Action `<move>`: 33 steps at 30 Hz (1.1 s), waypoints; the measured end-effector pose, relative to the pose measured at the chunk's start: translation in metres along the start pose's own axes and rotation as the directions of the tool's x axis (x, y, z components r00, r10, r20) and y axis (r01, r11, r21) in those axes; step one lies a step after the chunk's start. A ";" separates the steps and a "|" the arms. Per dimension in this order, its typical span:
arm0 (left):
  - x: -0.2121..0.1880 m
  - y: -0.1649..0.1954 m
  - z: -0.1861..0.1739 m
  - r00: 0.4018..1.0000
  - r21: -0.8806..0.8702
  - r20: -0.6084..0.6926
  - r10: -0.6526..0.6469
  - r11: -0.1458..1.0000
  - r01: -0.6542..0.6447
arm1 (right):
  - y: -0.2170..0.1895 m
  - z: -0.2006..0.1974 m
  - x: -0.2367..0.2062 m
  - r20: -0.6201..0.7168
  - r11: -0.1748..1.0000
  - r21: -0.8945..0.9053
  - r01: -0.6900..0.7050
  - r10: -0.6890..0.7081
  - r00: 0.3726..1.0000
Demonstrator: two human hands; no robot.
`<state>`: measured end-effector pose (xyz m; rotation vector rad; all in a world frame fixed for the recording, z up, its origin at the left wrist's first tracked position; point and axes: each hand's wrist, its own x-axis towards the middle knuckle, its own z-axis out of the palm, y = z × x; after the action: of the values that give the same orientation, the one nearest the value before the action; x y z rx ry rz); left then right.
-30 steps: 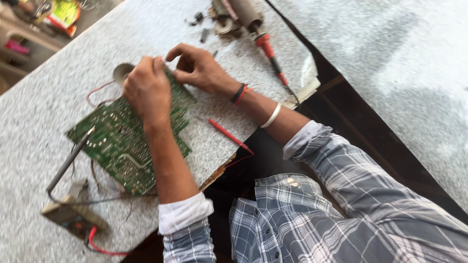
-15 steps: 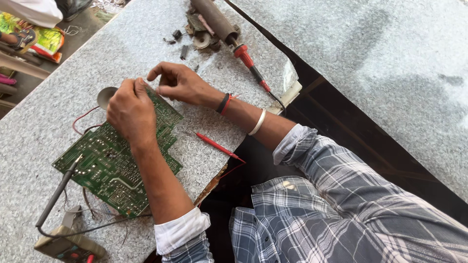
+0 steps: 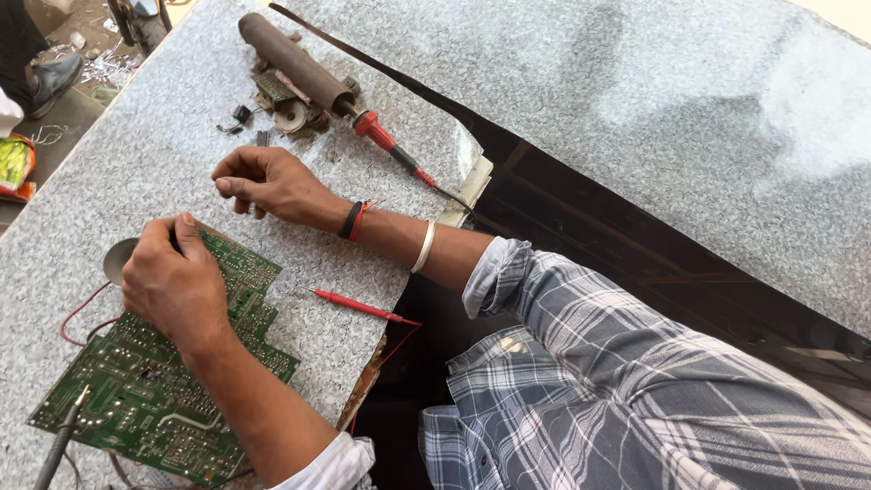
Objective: The person uses a soldering iron to apply solder to a green circuit board while holding a small component with the other hand. The person repeatedly positions the component and applies heat to secure it to the board.
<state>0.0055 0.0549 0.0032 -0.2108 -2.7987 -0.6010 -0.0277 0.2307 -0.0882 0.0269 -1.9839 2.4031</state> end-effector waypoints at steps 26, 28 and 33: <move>0.008 -0.032 -0.019 0.999 -0.086 -0.036 -0.041 0.996 0.038 | -0.037 0.045 -0.021 0.347 0.989 0.044 0.142 -0.148 0.926; 0.007 -0.038 -0.019 0.998 -0.082 -0.047 -0.042 0.996 0.038 | -0.038 0.051 -0.022 0.357 0.989 0.028 0.145 -0.145 0.923; 0.008 -0.048 -0.012 0.998 -0.053 0.014 -0.054 0.997 0.055 | -0.041 0.063 -0.025 0.278 0.972 -0.166 0.166 -0.115 0.954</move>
<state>-0.0091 0.0069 -0.0020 -0.1499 -2.8102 -0.6905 -0.0016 0.1769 -0.0363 0.4973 -2.2242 2.2126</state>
